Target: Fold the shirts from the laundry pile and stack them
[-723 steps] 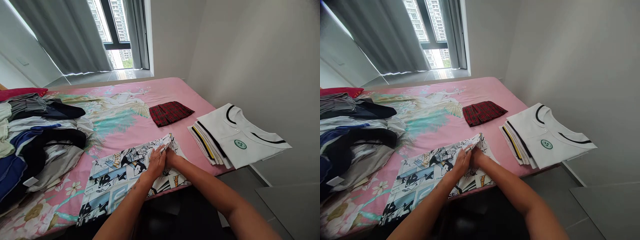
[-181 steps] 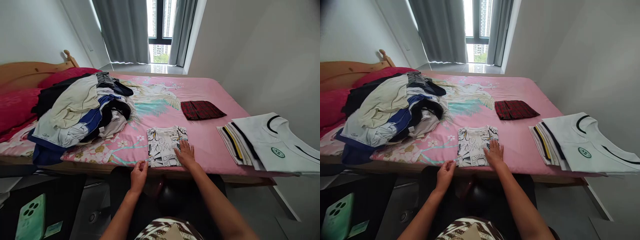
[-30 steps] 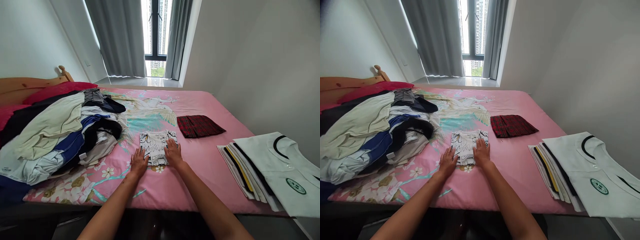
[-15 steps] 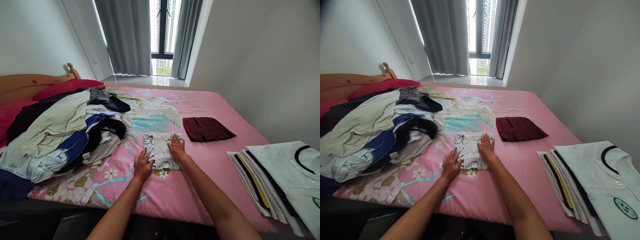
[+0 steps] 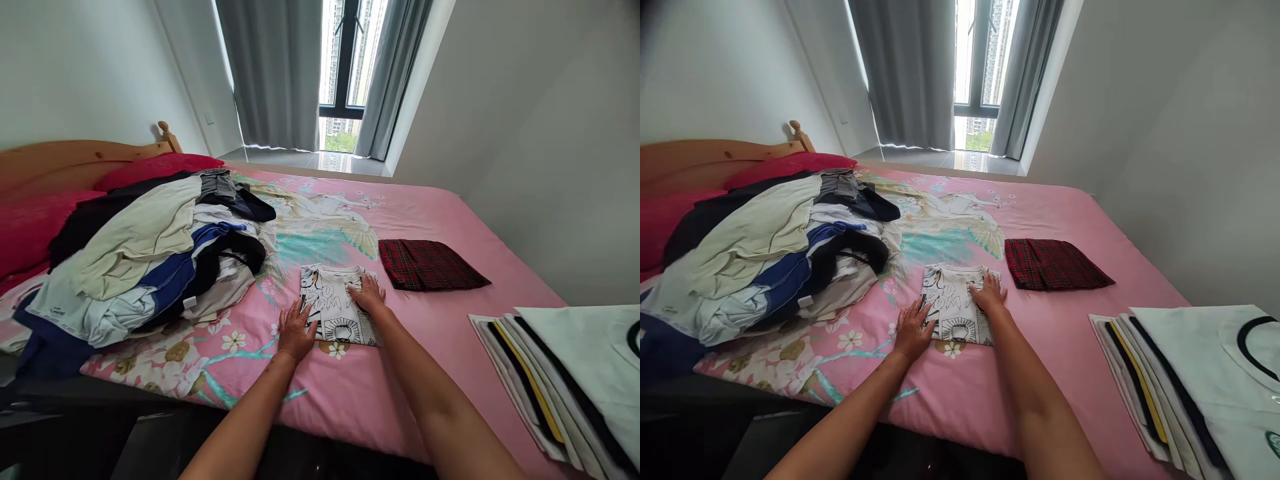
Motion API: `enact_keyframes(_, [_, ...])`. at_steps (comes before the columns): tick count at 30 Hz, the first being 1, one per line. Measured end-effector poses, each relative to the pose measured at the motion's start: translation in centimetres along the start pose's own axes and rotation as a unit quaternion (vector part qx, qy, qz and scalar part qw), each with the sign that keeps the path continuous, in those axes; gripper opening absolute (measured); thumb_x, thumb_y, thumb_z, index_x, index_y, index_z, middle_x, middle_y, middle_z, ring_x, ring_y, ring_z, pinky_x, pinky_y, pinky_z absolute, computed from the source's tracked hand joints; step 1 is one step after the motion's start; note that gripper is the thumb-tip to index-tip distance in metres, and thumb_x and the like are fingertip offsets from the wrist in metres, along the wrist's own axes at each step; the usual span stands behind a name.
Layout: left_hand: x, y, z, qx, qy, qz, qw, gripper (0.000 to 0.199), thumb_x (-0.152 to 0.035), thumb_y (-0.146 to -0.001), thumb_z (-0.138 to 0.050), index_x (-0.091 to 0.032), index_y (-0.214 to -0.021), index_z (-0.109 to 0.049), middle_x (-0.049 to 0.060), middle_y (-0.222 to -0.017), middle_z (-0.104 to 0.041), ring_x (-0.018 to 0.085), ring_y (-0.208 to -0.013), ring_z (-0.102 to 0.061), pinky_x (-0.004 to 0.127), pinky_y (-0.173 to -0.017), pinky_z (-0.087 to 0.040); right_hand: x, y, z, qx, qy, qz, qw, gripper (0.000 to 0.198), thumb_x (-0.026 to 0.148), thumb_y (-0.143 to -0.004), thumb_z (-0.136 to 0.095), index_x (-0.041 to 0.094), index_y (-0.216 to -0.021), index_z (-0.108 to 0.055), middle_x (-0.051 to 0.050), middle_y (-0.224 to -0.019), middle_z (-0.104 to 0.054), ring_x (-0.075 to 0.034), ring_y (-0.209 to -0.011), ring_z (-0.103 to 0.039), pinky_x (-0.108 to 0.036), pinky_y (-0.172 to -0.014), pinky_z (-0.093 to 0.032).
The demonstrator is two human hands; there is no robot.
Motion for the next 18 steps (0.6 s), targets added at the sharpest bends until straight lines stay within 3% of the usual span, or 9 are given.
enact_keyframes(2, [0.0, 0.0, 0.0, -0.005, 0.003, 0.003, 1.000, 0.047, -0.039, -0.086, -0.048, -0.026, -0.131, -0.051, 0.008, -0.147, -0.038, 0.024, -0.136, -0.030, 0.046, -0.114, -0.013, -1.8, 1.2, 0.4, -0.070, -0.104, -0.006, 0.992, 0.071, 0.051, -0.083, -0.047, 0.014, -0.142, -0.032, -0.013, -0.148, -0.030, -0.023, -0.138, -0.023, -0.041, -0.113, -0.020])
enact_keyframes(4, [0.1, -0.1, -0.1, -0.009, 0.009, 0.002, 1.000, 0.047, -0.040, -0.085, -0.048, -0.025, -0.130, -0.052, 0.008, -0.146, -0.039, 0.024, -0.136, -0.031, 0.046, -0.114, -0.013, -4.5, 3.7, 0.6, -0.118, -0.239, -0.040, 0.963, 0.068, 0.051, -0.081, -0.051, 0.016, -0.137, -0.036, -0.013, -0.140, -0.042, -0.022, -0.129, -0.039, -0.033, -0.103, -0.038])
enact_keyframes(7, [-0.1, -0.2, 0.0, -0.011, 0.020, -0.004, 1.000, 0.051, -0.046, -0.084, -0.049, -0.025, -0.131, -0.051, 0.009, -0.146, -0.039, 0.025, -0.136, -0.031, 0.046, -0.114, -0.012, -8.1, 8.6, 0.4, -0.091, -0.381, -0.104, 0.914, 0.059, 0.050, -0.077, -0.059, 0.022, -0.126, -0.045, -0.012, -0.122, -0.057, -0.021, -0.101, -0.060, -0.026, -0.070, -0.054])
enact_keyframes(9, [-0.3, -0.2, 0.1, -0.010, 0.022, -0.007, 1.000, 0.059, -0.053, -0.080, -0.053, -0.023, -0.131, -0.051, 0.011, -0.147, -0.037, 0.027, -0.136, -0.030, 0.048, -0.114, -0.010, -9.3, 11.4, 0.5, -0.045, -0.405, -0.124, 0.905, 0.047, 0.049, -0.076, -0.061, 0.021, -0.113, -0.054, -0.011, -0.103, -0.065, -0.018, -0.072, -0.063, -0.025, -0.046, -0.049])
enact_keyframes(12, [-0.6, -0.1, 0.4, -0.002, 0.026, -0.007, 1.000, 0.066, -0.056, -0.076, -0.056, -0.022, -0.132, -0.050, 0.013, -0.148, -0.035, 0.029, -0.136, -0.029, 0.050, -0.114, -0.009, -9.2, 13.5, 1.0, 0.041, -0.388, -0.157, 0.907, 0.037, 0.052, -0.076, -0.060, 0.019, -0.093, -0.057, -0.006, -0.080, -0.065, -0.010, -0.042, -0.051, -0.022, -0.032, -0.037])
enact_keyframes(15, [-0.5, 0.2, 0.9, -0.004, 0.067, 0.019, 0.998, 0.053, -0.041, -0.083, -0.051, -0.018, -0.131, -0.050, 0.014, -0.147, -0.036, 0.027, -0.137, -0.028, 0.049, -0.114, -0.010, -8.3, 13.5, 1.7, 0.104, -0.372, -0.186, 0.903, 0.036, 0.053, -0.077, -0.060, 0.018, -0.079, -0.054, -0.003, -0.064, -0.062, -0.009, -0.033, -0.045, -0.021, -0.028, -0.031])
enact_keyframes(18, [0.2, 0.9, 1.8, -0.037, 0.215, 0.112, 0.969, 0.043, -0.021, -0.083, -0.047, -0.014, -0.124, -0.056, 0.014, -0.144, -0.040, 0.024, -0.138, -0.026, 0.044, -0.115, -0.010, -7.6, 13.1, 2.2, 0.132, -0.381, -0.178, 0.898, 0.034, 0.048, -0.076, -0.062, 0.017, -0.068, -0.052, -0.003, -0.051, -0.057, -0.009, -0.028, -0.041, -0.020, -0.025, -0.022])
Point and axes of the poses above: each hand's wrist, its own y-axis away from the middle knuckle, its own z-axis out of the back of the hand, x = y × z, the point moved 2 cm from there along -y, towards the middle knuckle
